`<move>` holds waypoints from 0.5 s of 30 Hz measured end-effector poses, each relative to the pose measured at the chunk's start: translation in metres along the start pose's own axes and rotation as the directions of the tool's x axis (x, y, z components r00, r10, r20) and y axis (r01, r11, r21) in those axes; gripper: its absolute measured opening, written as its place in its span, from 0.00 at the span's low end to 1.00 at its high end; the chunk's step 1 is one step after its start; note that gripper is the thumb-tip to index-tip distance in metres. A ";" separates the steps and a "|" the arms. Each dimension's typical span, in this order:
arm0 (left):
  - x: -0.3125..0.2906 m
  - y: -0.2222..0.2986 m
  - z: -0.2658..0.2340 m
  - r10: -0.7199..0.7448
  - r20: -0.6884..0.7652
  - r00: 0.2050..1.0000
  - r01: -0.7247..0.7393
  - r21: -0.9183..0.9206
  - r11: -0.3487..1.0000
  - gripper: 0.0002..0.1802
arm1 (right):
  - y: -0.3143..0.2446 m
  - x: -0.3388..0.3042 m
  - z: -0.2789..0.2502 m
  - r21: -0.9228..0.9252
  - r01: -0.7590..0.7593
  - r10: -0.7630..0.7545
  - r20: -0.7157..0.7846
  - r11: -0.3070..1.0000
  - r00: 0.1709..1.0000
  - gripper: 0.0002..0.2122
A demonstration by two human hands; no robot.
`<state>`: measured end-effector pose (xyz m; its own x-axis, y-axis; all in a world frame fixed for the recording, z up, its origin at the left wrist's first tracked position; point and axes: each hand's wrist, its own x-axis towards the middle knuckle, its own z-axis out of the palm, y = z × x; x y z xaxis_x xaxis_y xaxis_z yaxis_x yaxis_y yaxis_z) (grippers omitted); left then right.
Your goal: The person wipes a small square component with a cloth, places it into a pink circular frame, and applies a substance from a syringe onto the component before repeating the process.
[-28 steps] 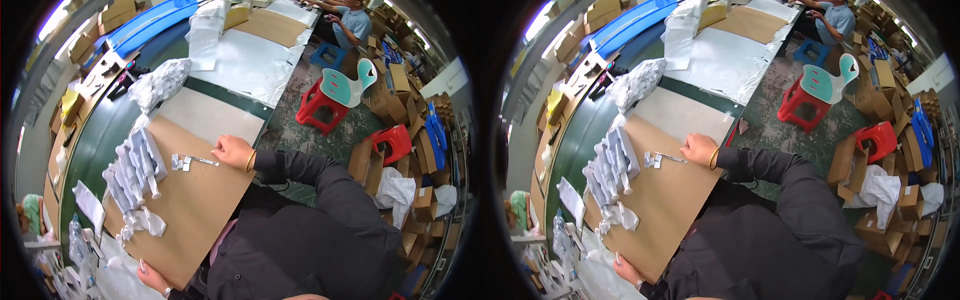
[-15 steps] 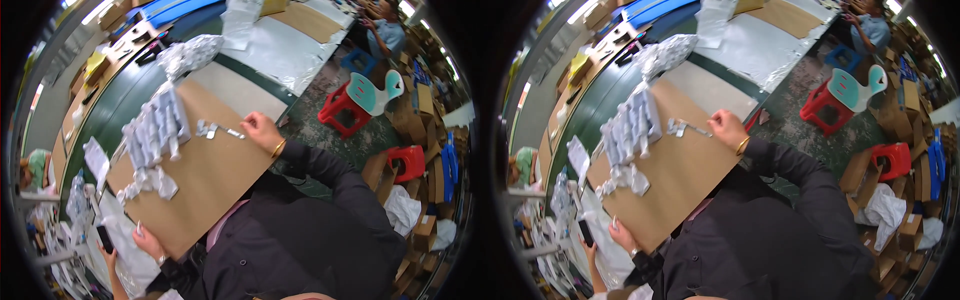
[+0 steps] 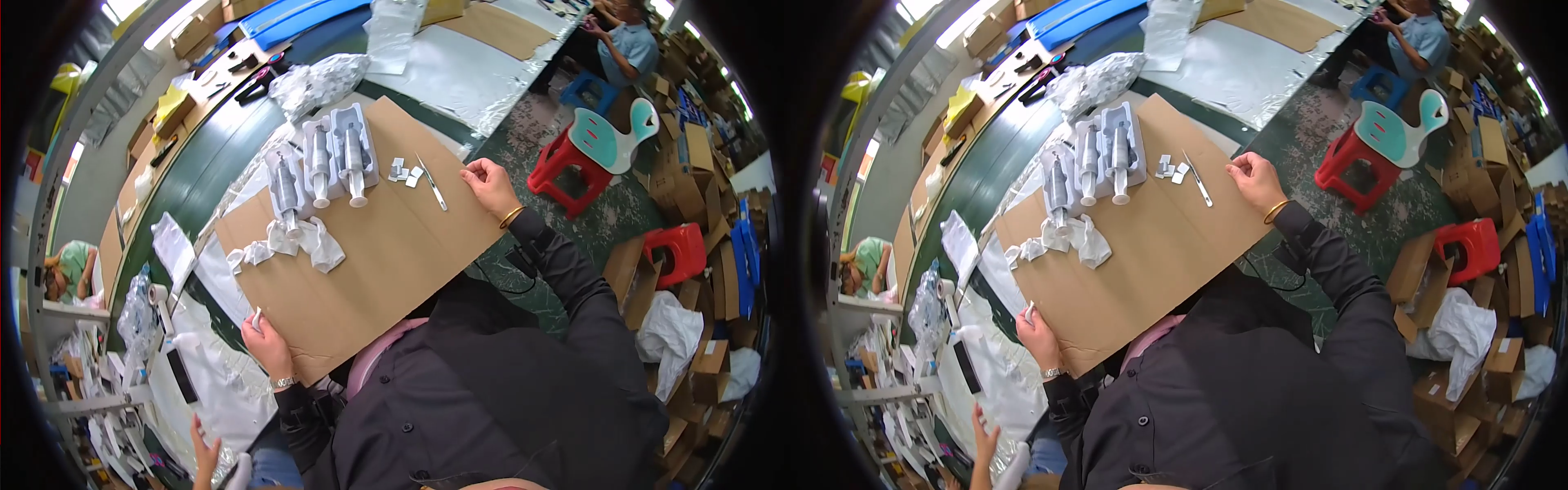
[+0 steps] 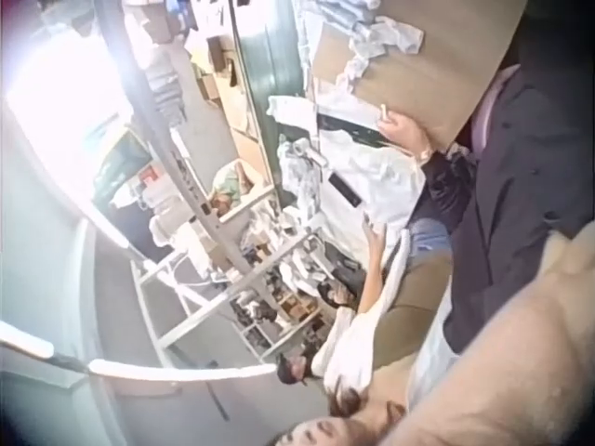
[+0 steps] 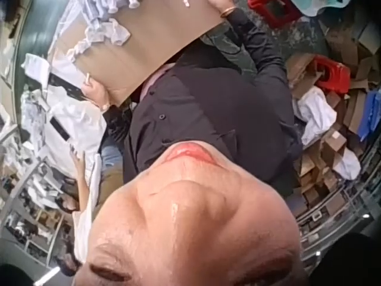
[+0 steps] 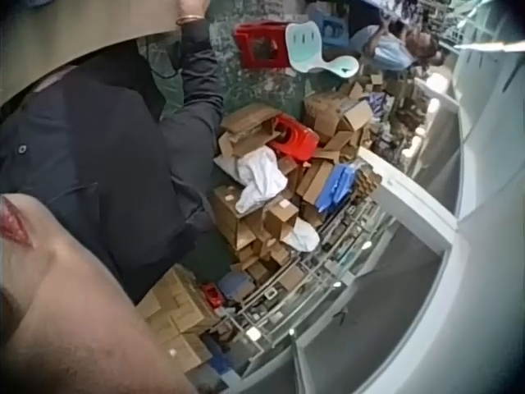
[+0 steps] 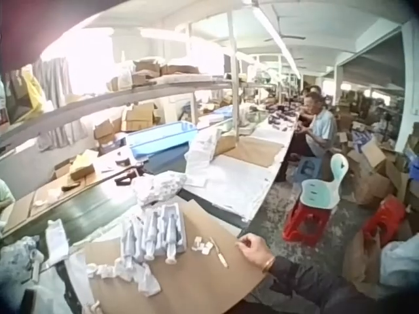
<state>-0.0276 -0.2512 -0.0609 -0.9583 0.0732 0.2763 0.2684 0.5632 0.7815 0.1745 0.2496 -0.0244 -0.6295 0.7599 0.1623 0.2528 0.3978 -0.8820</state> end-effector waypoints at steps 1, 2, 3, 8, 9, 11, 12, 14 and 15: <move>0.003 -0.002 -0.003 -0.013 0.054 0.998 0.013 -0.006 1.000 0.10 | -0.001 -0.004 0.000 -0.006 -0.014 0.014 -0.001 1.000 1.000 0.10; 0.008 -0.004 -0.004 -0.025 0.108 0.994 0.026 -0.011 1.000 0.10 | -0.002 -0.008 0.000 -0.013 -0.028 0.028 -0.002 1.000 1.000 0.09; 0.013 -0.004 -0.005 -0.008 0.116 0.993 0.011 -0.027 1.000 0.10 | -0.003 -0.010 0.001 -0.018 -0.024 0.024 -0.024 1.000 0.999 0.09; 0.028 -0.016 -0.010 0.050 0.222 0.974 -0.024 -0.117 0.993 0.10 | -0.007 -0.019 0.000 -0.028 -0.010 0.009 -0.057 1.000 0.998 0.09; 0.032 -0.020 -0.006 0.083 0.226 0.971 -0.054 -0.130 0.990 0.10 | -0.007 -0.019 -0.003 -0.026 -0.004 0.002 -0.062 1.000 0.998 0.09; 0.041 -0.015 -0.002 0.144 0.234 0.962 -0.105 -0.171 0.980 0.10 | -0.006 -0.021 -0.008 -0.035 0.013 -0.016 -0.101 0.999 0.995 0.09; 0.044 -0.010 -0.008 0.113 0.305 0.946 -0.053 -0.198 0.979 0.10 | -0.007 -0.021 -0.006 -0.037 0.013 -0.017 -0.106 0.999 0.994 0.09; 0.049 -0.004 -0.023 0.053 0.446 0.893 0.055 -0.226 0.973 0.11 | -0.009 -0.018 -0.001 -0.037 0.012 -0.016 -0.104 0.999 0.994 0.09; 0.053 -0.007 -0.025 0.076 0.448 0.891 0.041 -0.245 0.969 0.11 | -0.012 -0.015 0.001 -0.043 0.021 -0.026 -0.127 0.999 0.992 0.09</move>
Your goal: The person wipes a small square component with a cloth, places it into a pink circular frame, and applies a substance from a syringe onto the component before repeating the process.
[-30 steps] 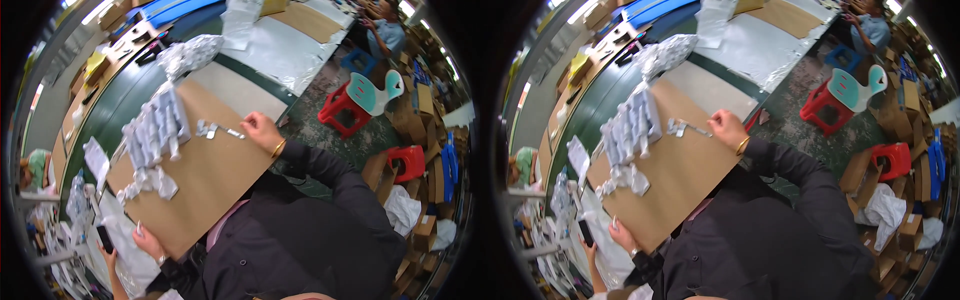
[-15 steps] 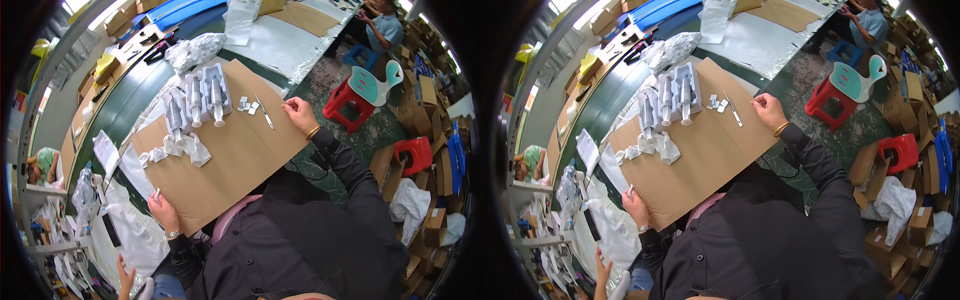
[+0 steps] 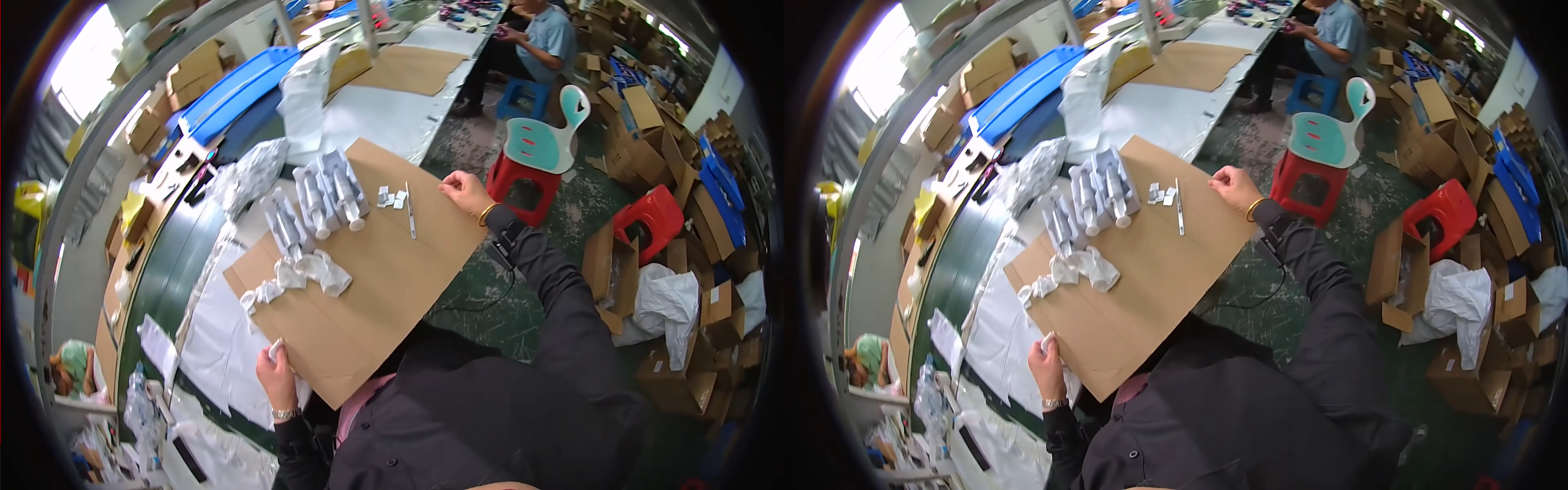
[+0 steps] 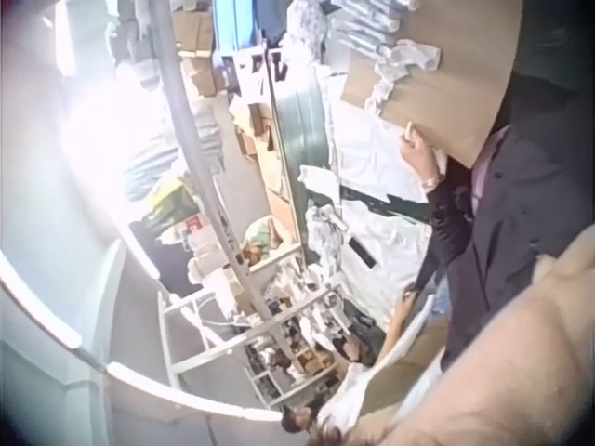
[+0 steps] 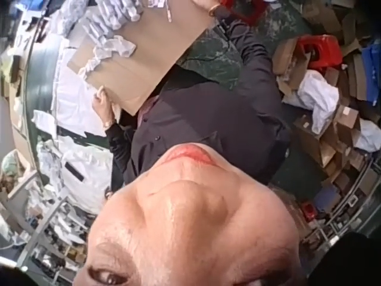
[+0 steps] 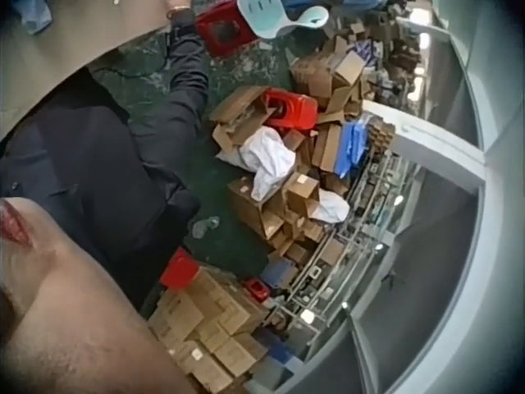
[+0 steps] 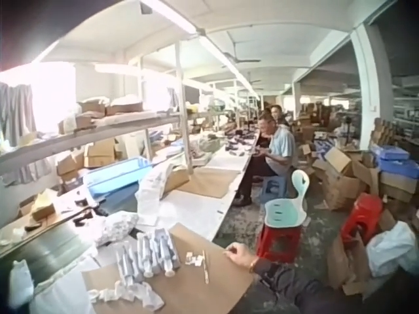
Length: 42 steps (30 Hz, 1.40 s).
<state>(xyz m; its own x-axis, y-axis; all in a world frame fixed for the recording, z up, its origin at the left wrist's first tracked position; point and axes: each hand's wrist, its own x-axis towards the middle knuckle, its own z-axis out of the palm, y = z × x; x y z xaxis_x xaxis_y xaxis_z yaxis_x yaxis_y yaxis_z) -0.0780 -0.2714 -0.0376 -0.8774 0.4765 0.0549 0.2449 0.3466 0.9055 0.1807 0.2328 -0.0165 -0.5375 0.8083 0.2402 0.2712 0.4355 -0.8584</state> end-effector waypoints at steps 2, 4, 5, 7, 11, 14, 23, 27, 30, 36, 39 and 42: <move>0.005 -0.009 -0.008 -0.058 0.098 0.994 0.066 -0.089 0.994 0.11 | -0.004 -0.002 0.001 0.009 -0.019 0.019 0.022 1.000 1.000 0.09; 0.013 -0.014 -0.010 -0.075 0.155 0.985 0.096 -0.131 0.987 0.11 | -0.004 -0.003 0.000 0.013 -0.028 0.028 0.024 1.000 0.999 0.09; 0.015 -0.015 -0.012 -0.073 0.194 0.978 0.105 -0.161 0.981 0.11 | -0.002 -0.004 0.000 0.010 -0.018 0.018 0.014 1.000 1.000 0.09; 0.018 -0.020 -0.015 -0.071 0.264 0.962 0.131 -0.215 0.968 0.11 | 0.002 -0.003 0.001 0.010 0.002 -0.002 0.002 1.000 1.000 0.08; 0.024 -0.006 -0.022 -0.160 0.473 0.866 0.306 -0.249 0.919 0.11 | 0.004 0.007 -0.002 -0.023 0.021 -0.021 -0.004 1.000 1.000 0.09; 0.033 -0.016 -0.012 -0.140 0.502 0.854 0.308 -0.270 0.912 0.11 | -0.008 0.018 -0.003 -0.042 0.029 -0.028 0.027 0.999 0.999 0.09; 0.038 -0.037 0.009 -0.124 0.530 0.839 0.375 -0.398 0.837 0.12 | -0.010 0.057 0.010 -0.171 0.034 -0.030 0.027 0.985 0.999 0.08; 0.035 -0.041 0.022 -0.097 0.554 0.827 0.411 -0.476 0.777 0.11 | -0.003 0.074 0.011 -0.204 0.062 -0.061 0.011 0.977 0.998 0.10; 0.037 -0.050 0.035 -0.077 0.551 0.831 0.415 -0.522 0.745 0.11 | 0.008 0.080 0.012 -0.174 0.103 -0.106 -0.004 0.979 0.994 0.13; 0.038 -0.051 0.047 -0.059 0.539 0.840 0.424 -0.584 0.693 0.11 | 0.014 0.047 0.022 -0.559 0.317 -0.540 -0.291 0.766 0.790 0.22; 0.041 -0.055 0.046 -0.054 0.539 0.840 0.416 -0.578 0.702 0.11 | -0.004 -0.015 0.058 -0.649 0.099 -0.580 -0.589 0.755 0.563 0.25; 0.049 -0.060 0.058 -0.025 0.575 0.818 0.411 -0.554 0.724 0.11 | 0.038 -0.078 0.064 0.072 -0.049 0.084 -0.637 0.996 0.767 0.27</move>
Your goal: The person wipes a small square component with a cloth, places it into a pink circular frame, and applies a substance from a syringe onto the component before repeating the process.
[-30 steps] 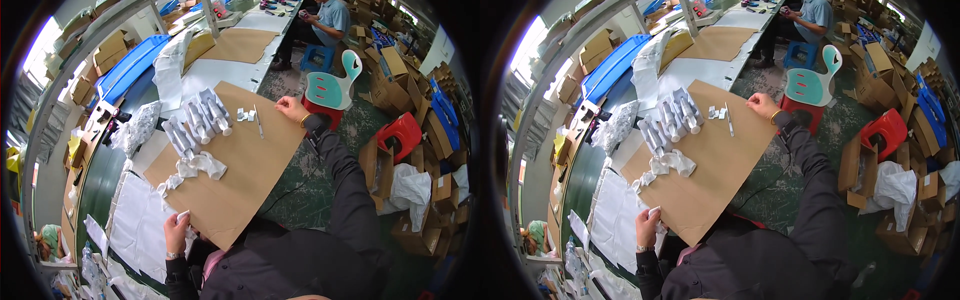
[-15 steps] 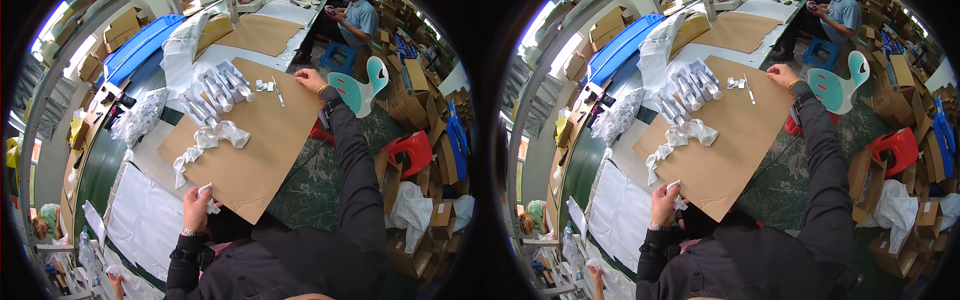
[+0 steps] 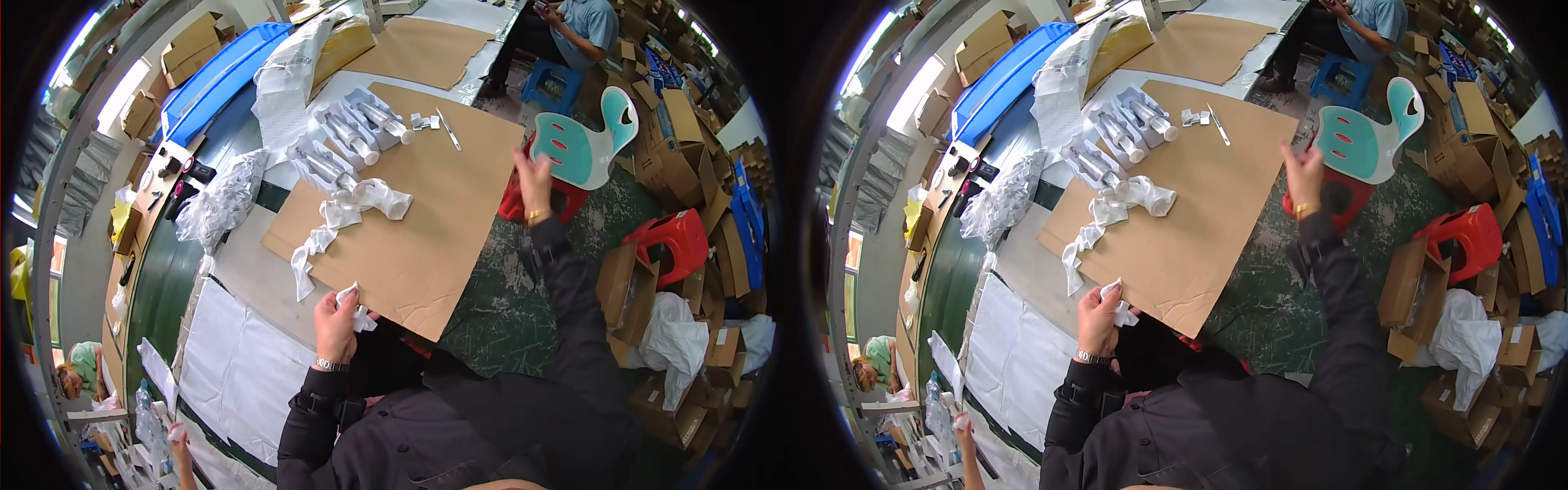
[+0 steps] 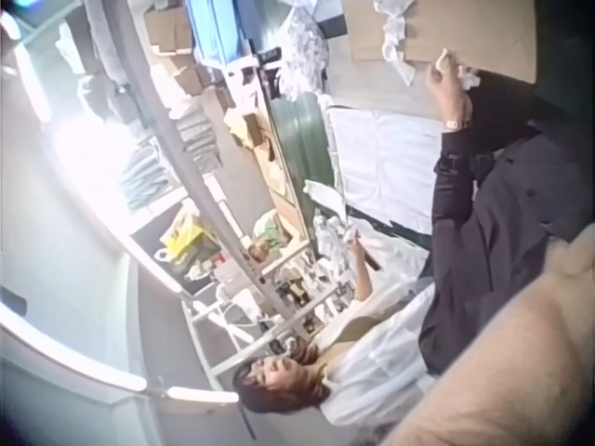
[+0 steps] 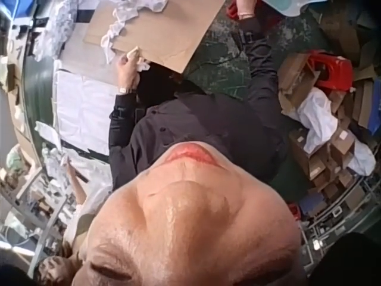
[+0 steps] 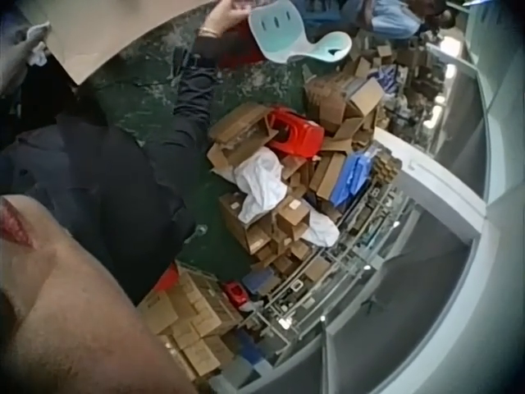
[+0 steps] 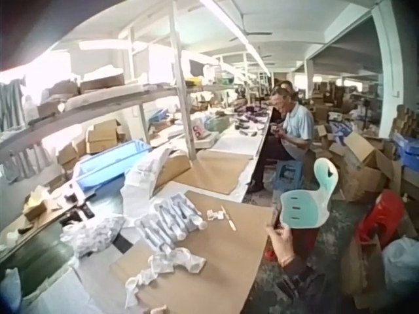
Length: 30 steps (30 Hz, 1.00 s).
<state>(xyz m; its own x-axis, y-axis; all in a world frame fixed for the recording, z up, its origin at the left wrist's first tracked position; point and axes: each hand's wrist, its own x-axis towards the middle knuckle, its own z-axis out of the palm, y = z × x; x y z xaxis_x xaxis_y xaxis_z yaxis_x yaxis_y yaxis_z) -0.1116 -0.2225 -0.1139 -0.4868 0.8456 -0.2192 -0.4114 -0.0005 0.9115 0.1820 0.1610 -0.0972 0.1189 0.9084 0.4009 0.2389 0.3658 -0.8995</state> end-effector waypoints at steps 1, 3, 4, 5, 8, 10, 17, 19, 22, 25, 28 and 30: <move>-0.002 0.000 -0.009 -0.001 -0.019 1.000 0.002 0.015 1.000 0.11 | -0.022 -0.040 0.008 0.219 -0.325 0.270 0.250 0.920 0.930 0.26; -0.002 0.002 -0.011 -0.004 -0.018 1.000 0.004 0.028 1.000 0.11 | -0.052 -0.102 0.017 0.330 -0.633 0.439 0.499 0.701 0.747 0.25; 0.000 0.003 -0.008 -0.003 -0.015 1.000 0.004 0.041 0.999 0.11 | -0.041 -0.118 0.027 0.434 -0.459 0.230 0.483 0.775 0.845 0.24; 0.001 0.005 -0.006 -0.002 -0.013 1.000 0.003 0.054 0.999 0.11 | -0.032 -0.126 0.030 0.530 -0.269 0.008 0.443 0.804 0.896 0.22; 0.001 0.014 -0.007 -0.034 0.018 0.999 0.032 0.108 0.994 0.12 | -0.041 -0.128 0.034 0.581 -0.204 -0.077 0.422 0.788 0.903 0.22; 0.004 0.017 -0.009 -0.046 0.031 0.998 0.042 0.134 0.990 0.12 | -0.042 -0.124 0.040 0.608 -0.170 -0.123 0.410 0.776 0.904 0.21; 0.012 0.016 -0.011 -0.036 0.063 0.997 0.024 0.188 0.982 0.14 | -0.030 -0.120 0.054 0.691 -0.259 -0.078 0.416 0.674 0.906 0.19; 0.015 0.017 -0.011 -0.036 0.058 0.998 0.023 0.212 0.977 0.14 | -0.027 -0.116 0.056 0.697 -0.260 -0.087 0.420 0.668 0.903 0.19; 0.018 0.019 -0.010 -0.040 0.051 0.998 0.025 0.265 0.964 0.15 | -0.021 -0.111 0.059 0.709 -0.262 -0.097 0.422 0.655 0.901 0.19; 0.018 0.022 -0.008 -0.016 0.054 0.998 -0.002 0.319 0.948 0.15 | -0.018 -0.107 0.061 0.718 -0.269 -0.084 0.415 0.642 0.906 0.18; 0.023 0.021 -0.013 0.011 0.049 0.999 -0.028 0.351 0.936 0.15 | -0.016 -0.105 0.067 0.720 -0.286 -0.065 0.417 0.632 0.907 0.17; 0.026 0.018 -0.015 0.020 0.049 0.999 -0.037 0.370 0.928 0.15 | -0.010 -0.104 0.069 0.721 -0.295 -0.050 0.415 0.628 0.908 0.17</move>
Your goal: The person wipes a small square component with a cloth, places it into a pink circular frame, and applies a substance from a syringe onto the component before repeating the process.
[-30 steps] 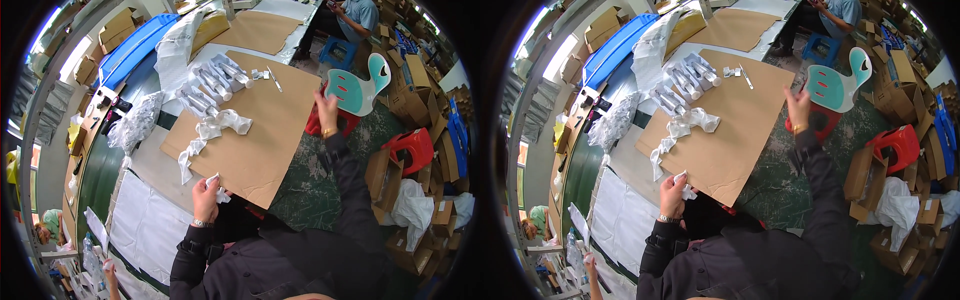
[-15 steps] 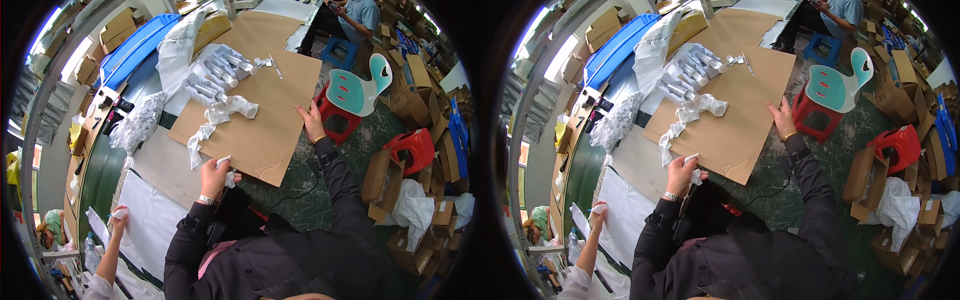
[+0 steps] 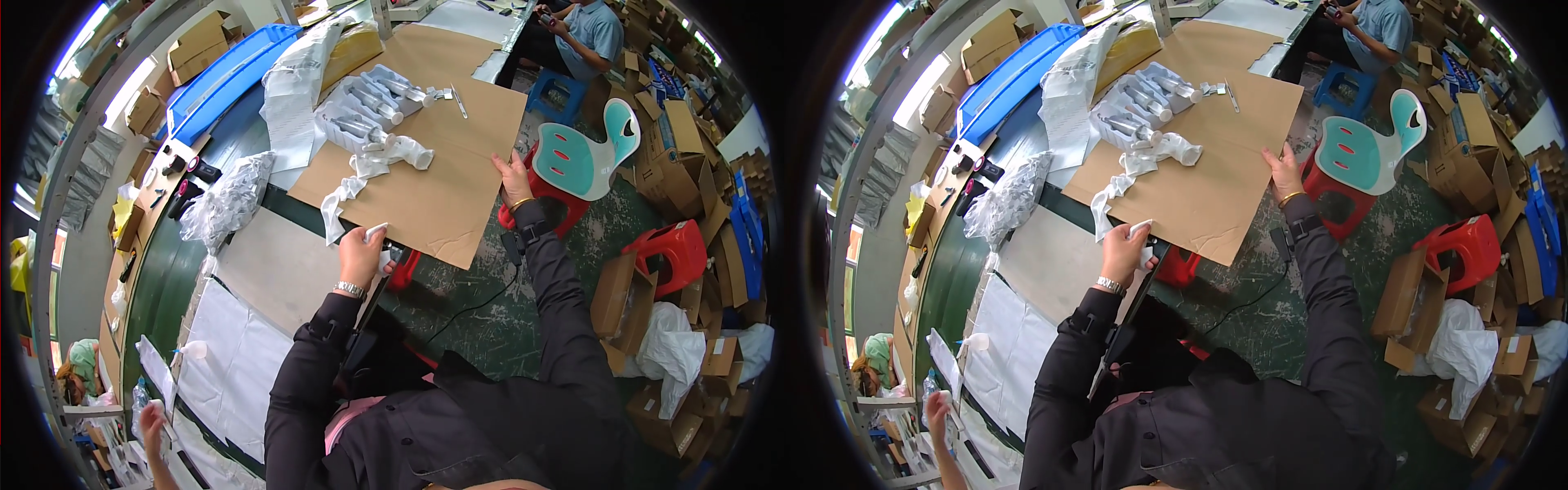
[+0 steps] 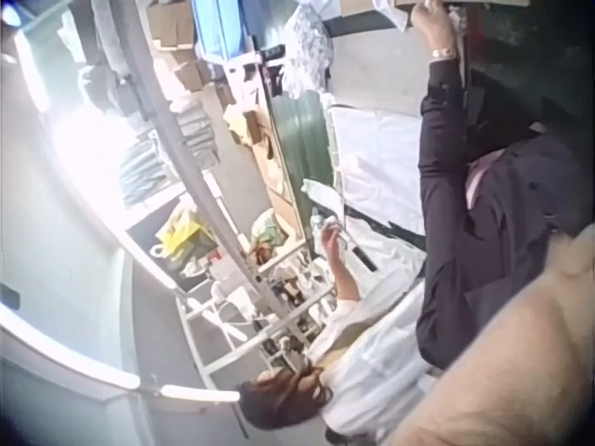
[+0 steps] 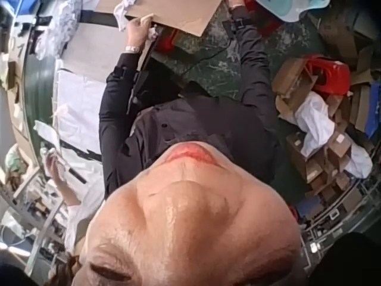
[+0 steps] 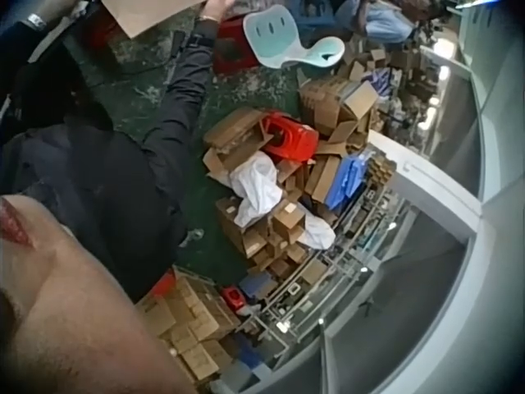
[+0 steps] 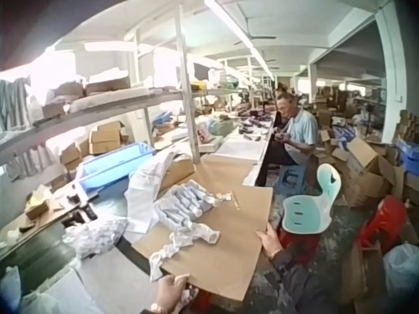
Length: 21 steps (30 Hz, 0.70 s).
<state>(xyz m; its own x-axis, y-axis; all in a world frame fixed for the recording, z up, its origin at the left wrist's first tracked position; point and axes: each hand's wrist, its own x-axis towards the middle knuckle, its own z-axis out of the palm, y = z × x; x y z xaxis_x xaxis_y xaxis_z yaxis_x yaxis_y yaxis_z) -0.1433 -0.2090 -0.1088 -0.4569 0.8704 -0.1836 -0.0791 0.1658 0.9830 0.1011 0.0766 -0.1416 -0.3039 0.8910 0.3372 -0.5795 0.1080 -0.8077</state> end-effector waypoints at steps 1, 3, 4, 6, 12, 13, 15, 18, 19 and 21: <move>0.002 -0.002 -0.002 0.024 -0.018 1.000 -0.023 0.007 1.000 0.16 | 0.004 0.002 -0.001 -0.008 0.009 -0.009 0.008 1.000 1.000 0.17; 0.014 -0.001 0.004 0.080 -0.041 0.996 -0.080 0.018 0.997 0.16 | 0.005 0.015 -0.012 -0.032 0.040 -0.039 0.023 0.999 0.999 0.17; 0.017 -0.002 0.003 0.077 -0.040 0.996 -0.076 0.022 0.997 0.16 | 0.008 0.016 -0.014 -0.030 0.038 -0.037 0.019 0.999 0.999 0.17; 0.021 -0.004 0.001 0.085 -0.076 0.993 -0.080 0.074 0.994 0.16 | 0.015 0.019 -0.017 -0.051 0.053 -0.054 -0.010 0.997 0.999 0.17; 0.009 -0.006 -0.007 0.025 -0.174 0.984 -0.018 0.040 0.999 0.16 | 0.035 0.036 -0.006 -0.108 0.059 -0.066 -0.066 0.992 0.996 0.17; 0.003 -0.007 -0.007 0.043 -0.167 0.985 -0.032 0.068 0.997 0.16 | 0.036 0.039 -0.007 -0.162 0.057 -0.074 -0.097 0.985 0.993 0.17; -0.012 -0.007 -0.010 0.074 -0.167 0.983 -0.053 0.125 0.991 0.15 | 0.043 0.049 -0.010 -0.262 0.043 -0.083 -0.144 0.964 0.986 0.16; -0.035 0.002 -0.010 0.104 -0.156 0.982 -0.074 0.188 0.979 0.16 | 0.047 0.065 -0.045 -0.448 -0.015 -0.099 -0.230 0.894 0.968 0.16; -0.043 0.002 -0.011 0.088 -0.200 0.976 -0.051 0.181 0.982 0.16 | 0.050 0.067 -0.048 -0.435 -0.004 -0.114 -0.245 0.900 0.963 0.15; -0.056 0.000 -0.023 0.177 -0.122 0.977 -0.143 0.248 0.958 0.19 | 0.053 0.059 -0.034 -0.282 -0.018 -0.054 -0.247 0.959 0.967 0.18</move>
<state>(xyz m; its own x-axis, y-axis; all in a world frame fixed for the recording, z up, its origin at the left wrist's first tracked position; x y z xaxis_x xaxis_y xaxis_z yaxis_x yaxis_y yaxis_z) -0.1380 -0.2688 -0.0980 -0.5685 0.8227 -0.0043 0.2093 0.1496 0.9663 0.0783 0.1500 -0.1805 -0.0756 0.9652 0.2504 -0.3370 0.2116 -0.9174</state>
